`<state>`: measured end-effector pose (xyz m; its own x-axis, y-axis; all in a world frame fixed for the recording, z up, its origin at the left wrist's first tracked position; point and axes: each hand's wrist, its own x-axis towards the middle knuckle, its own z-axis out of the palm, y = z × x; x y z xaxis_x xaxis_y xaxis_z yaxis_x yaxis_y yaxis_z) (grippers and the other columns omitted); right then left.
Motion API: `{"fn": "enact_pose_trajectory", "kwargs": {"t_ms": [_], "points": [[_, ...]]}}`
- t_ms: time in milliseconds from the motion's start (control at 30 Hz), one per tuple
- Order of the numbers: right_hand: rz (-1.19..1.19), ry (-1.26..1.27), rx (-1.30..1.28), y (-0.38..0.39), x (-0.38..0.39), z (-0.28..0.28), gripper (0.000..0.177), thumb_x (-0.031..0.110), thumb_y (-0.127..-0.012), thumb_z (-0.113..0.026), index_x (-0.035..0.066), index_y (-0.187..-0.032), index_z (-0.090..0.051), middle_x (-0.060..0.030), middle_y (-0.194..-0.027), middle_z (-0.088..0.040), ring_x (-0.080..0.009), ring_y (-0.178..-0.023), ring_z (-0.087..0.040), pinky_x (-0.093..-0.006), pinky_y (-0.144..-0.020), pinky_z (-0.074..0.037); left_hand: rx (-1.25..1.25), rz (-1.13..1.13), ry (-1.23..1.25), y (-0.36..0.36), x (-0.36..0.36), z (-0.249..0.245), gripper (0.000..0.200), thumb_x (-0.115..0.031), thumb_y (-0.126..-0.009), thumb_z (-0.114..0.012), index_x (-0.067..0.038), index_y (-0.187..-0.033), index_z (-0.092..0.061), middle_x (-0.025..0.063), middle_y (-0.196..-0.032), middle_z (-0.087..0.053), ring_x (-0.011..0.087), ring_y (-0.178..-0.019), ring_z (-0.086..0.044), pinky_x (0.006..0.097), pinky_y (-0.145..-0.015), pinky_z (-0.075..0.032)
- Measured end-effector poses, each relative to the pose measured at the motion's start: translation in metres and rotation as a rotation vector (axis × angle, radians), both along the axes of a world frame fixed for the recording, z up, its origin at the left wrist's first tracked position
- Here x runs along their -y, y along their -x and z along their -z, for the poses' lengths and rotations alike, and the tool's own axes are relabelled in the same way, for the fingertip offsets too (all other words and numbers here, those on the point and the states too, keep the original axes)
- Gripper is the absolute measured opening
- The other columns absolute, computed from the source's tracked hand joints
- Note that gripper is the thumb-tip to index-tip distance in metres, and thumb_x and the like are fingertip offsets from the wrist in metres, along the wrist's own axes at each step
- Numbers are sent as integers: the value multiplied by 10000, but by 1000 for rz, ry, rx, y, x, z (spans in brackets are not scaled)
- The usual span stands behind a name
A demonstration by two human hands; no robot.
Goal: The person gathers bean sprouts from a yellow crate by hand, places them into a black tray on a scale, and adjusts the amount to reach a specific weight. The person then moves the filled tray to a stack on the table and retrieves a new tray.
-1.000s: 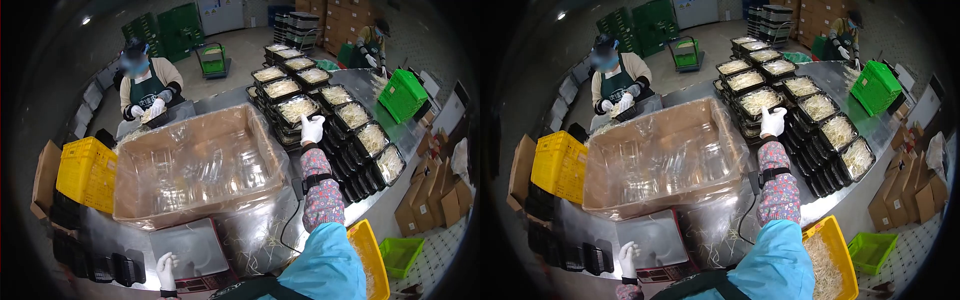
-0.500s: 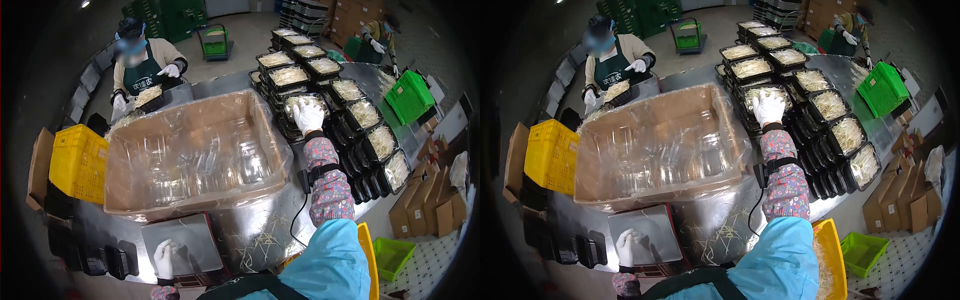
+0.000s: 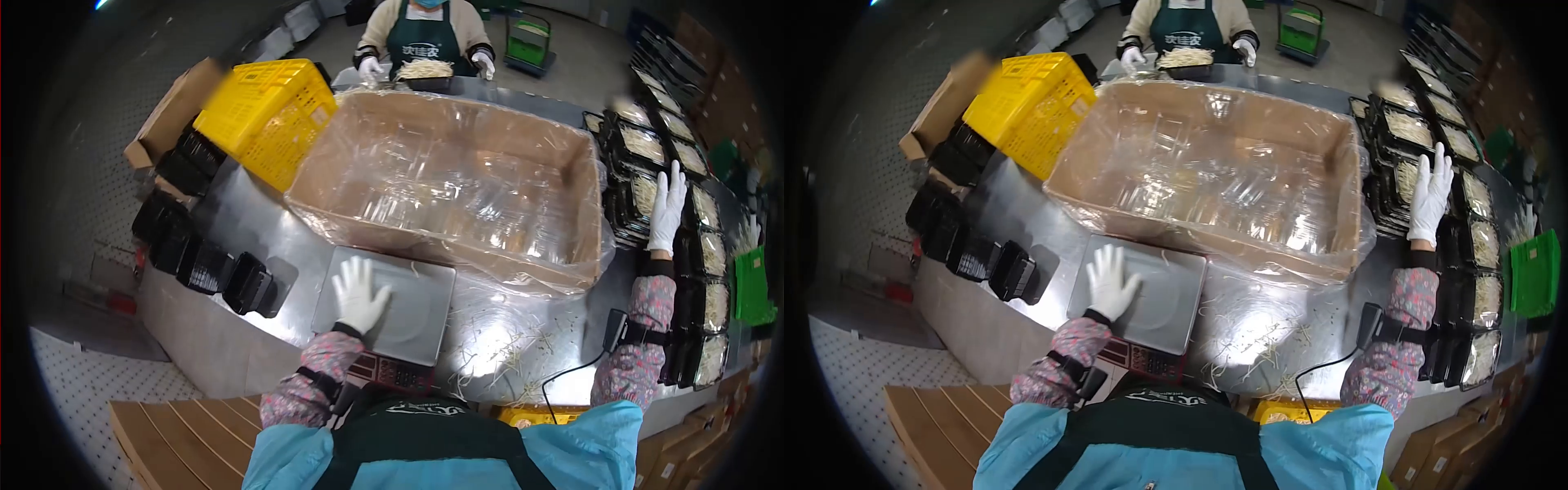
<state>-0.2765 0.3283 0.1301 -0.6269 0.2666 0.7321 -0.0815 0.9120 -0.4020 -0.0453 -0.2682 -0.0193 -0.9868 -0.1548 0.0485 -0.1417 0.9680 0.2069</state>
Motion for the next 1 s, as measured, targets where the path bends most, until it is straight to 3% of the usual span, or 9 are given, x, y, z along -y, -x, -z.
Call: {"fn": "enact_pose_trajectory", "kwargs": {"t_ms": [133, 267, 533, 667, 733, 800, 833, 867, 1000], "points": [[-309, 118, -60, -36, 69, -43, 511, 313, -1070, -463, 71, -1517, -416, -93, -1578, -403, -252, -1497, -287, -368, -1220, -209, 115, 529, -93, 6, -100, -39, 782, -476, -910, -599, -69, -1532, -354, 213, -1607, -276, 415, -1501, -197, 628, -1166, -138], [-407, 71, -45, -80, 117, -78, 479, 230, -1071, -454, 56, -1515, -413, -81, -1587, -389, -227, -1509, -259, -360, -1231, -186, 105, 1061, -348, -42, -120, 6, 701, -361, -918, -613, -86, -1524, -394, 148, -1590, -354, 345, -1508, -249, 568, -1221, -138], [-446, 508, -181, -159, 119, -118, 517, 316, -1097, -352, 53, -1542, -368, -97, -1584, -380, -218, -1467, -346, -373, -1210, -261, -394, 9, -788, -67, 80, 16, 646, -250, -925, -637, -33, -1493, -421, 216, -1581, -331, 391, -1507, -217, 462, -1230, -196], [-368, 537, -169, -197, 158, -118, 532, 359, -1095, -336, 83, -1550, -360, -92, -1584, -377, -225, -1468, -348, -428, -1203, -288, -399, -562, -88, -76, 223, 40, 784, -371, -905, -656, 1, -1520, -343, 216, -1608, -272, 404, -1521, -134, 563, -1211, -150], [-367, 580, -163, -207, 176, -107, 531, 346, -1098, -326, 46, -1533, -369, -97, -1575, -389, -244, -1455, -373, -430, -1200, -305, -268, -703, 115, -91, 275, 36, 738, -380, -909, -623, -13, -1498, -371, 215, -1594, -293, 400, -1495, -204, 599, -1179, -195], [-387, 605, -132, -217, 195, -92, 528, 341, -1096, -333, 53, -1537, -367, -92, -1579, -387, -249, -1446, -386, -427, -1195, -311, 42, -661, 98, -104, 317, 31, 539, -311, -889, -627, -32, -1341, -530, 220, -1442, -509, 366, -1350, -461, 590, -1108, -292], [-389, 598, -98, -222, 204, -86, 531, 350, -1092, -350, 72, -1544, -366, -85, -1586, -377, -238, -1451, -377, -427, -1190, -308, 49, -629, 39, -108, 336, 44, 342, -273, -892, -616, -76, -1171, -643, 163, -1177, -694, 323, -1101, -646, 574, -1043, -356], [-387, 590, -66, -226, 211, -79, 535, 359, -1089, -366, 91, -1551, -365, -79, -1594, -366, -227, -1457, -367, -427, -1184, -305, 69, -546, 18, -113, 352, 56, 266, -265, -900, -606, -104, -1087, -706, 141, -1001, -740, 326, -947, -696, 522, -1015, -413], [-361, 600, 13, -258, 236, -52, 544, 361, -1083, -386, 79, -1547, -364, -61, -1594, -374, -250, -1451, -375, -407, -1174, -301, -242, -547, -107, -117, 366, 40, 172, -244, -789, -762, -128, -915, -746, 111, -926, -732, 325, -899, -692, 469, -826, -531]]}}
